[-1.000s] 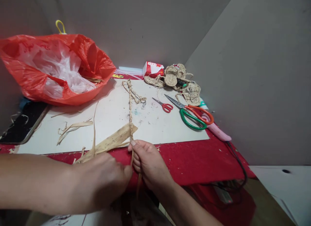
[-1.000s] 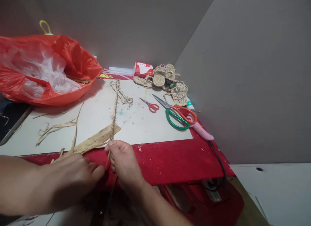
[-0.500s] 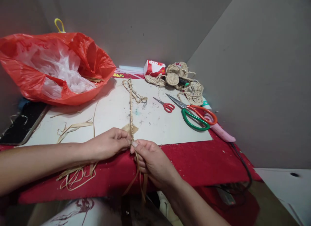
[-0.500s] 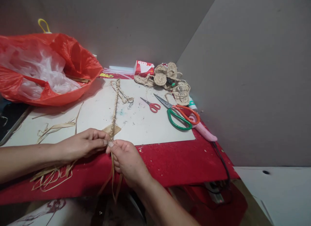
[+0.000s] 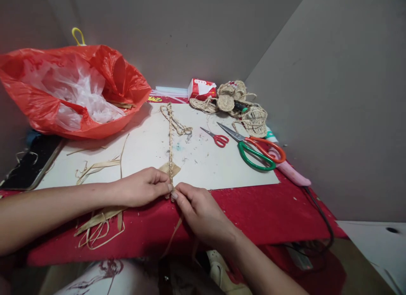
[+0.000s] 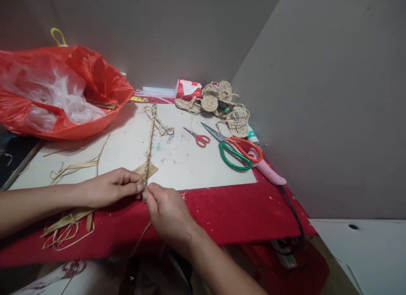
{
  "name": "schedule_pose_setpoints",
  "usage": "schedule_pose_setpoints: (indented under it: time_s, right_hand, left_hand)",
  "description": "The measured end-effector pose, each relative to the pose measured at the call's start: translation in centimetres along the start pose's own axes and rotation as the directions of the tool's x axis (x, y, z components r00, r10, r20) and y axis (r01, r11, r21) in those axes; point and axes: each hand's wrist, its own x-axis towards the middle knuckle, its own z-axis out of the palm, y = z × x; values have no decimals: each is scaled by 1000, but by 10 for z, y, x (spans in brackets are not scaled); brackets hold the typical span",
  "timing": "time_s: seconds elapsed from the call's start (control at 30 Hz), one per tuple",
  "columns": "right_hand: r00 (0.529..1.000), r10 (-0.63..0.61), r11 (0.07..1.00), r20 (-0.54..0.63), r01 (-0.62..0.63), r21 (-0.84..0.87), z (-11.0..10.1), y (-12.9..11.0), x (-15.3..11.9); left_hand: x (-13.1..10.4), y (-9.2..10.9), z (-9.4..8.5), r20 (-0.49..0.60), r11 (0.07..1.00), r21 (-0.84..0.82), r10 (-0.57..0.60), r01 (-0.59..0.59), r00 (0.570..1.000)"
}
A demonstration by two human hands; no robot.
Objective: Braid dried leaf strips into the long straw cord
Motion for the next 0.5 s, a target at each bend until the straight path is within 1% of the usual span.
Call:
schedule_pose_setpoints:
  time_s: [0.13,0.2,0.23,0.27,0.33,0.4,0.43,0.5]
  right_hand:
    - [1000,-8,974,-28,2,-226,0,-3,-4]
    - [999,2,958,-36,-13,-286,-3,-3,-8]
    - [999,11,958,-46,-23,-285,-6,-4,-10]
    - [998,16,966,-55,-30,-257,-8,-4,-12]
    - [998,20,991,-67,-28,-131,-9,-7,-17]
    - [998,12,1000,-65,-11,18,-6,-11,-21]
    - [998,5,998,-60,-1,66,-3,-13,-23]
    - [998,-12,998,-62,16,65,8,-18,-25]
  left_hand:
    - [1,-4,0,27,998,-67,2,0,1000]
    - [1,-4,0,11,996,-90,-7,8,1000]
    - [0,-4,0,-3,996,-94,-9,8,1000]
    - [0,-4,1,-16,995,-95,-6,4,1000]
    - [0,-3,2,-40,995,-102,12,-16,999]
    - [-1,-2,5,-58,990,-135,37,-45,998]
    - [-1,-2,7,-63,985,-164,44,-54,997]
    - [-1,-2,10,-79,969,-243,30,-49,996]
